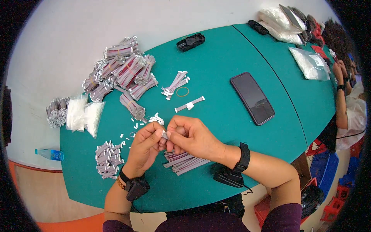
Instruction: The person picks up a ribbon cable and a connector by hand, fits the connector onto the cable end, and places the assembled unit onto a stack.
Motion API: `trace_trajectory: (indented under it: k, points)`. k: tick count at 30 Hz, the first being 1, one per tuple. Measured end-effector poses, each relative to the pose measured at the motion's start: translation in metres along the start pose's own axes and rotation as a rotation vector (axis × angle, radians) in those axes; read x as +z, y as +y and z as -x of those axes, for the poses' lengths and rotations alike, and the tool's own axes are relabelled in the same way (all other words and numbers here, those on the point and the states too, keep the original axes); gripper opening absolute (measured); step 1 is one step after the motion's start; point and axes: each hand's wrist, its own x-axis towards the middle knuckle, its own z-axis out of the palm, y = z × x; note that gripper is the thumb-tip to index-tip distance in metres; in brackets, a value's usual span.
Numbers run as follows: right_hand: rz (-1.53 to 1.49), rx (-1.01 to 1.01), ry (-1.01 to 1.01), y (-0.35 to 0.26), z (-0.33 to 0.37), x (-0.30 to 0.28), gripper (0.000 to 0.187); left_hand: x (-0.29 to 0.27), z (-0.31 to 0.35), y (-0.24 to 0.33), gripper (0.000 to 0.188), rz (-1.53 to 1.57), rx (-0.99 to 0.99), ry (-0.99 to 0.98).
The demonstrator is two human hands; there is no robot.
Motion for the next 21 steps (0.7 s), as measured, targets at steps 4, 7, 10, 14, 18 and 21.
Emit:
trace_trajectory:
  k: [4, 7, 10, 14, 18, 21]
  points:
    - [0.006, 0.003, 0.014, -0.0002, 0.0000, 0.0005, 0.011, 0.0007, -0.0001, -0.0004, 0.017, -0.013, 0.009, 0.004]
    - [0.011, 0.000, 0.021, 0.0004, 0.0001, 0.0016, 0.010, 0.0002, 0.0000, -0.0012, 0.018, -0.042, 0.033, 0.017]
    - [0.056, -0.020, 0.045, 0.0031, 0.0013, 0.0024, 0.011, -0.0001, 0.0000, -0.0032, 0.018, -0.381, 0.202, 0.063]
    - [0.118, -0.074, 0.051, 0.0065, 0.0014, 0.0029, 0.010, 0.0030, 0.0011, -0.0035, 0.017, -0.514, 0.303, 0.100]
    - [0.191, -0.066, 0.022, 0.0029, 0.0019, 0.0029, 0.011, 0.0031, 0.0017, -0.0026, 0.017, -0.533, 0.297, 0.087]
    - [0.187, -0.080, 0.024, 0.0034, 0.0029, 0.0042, 0.011, 0.0018, 0.0021, -0.0035, 0.017, -0.534, 0.301, 0.089]
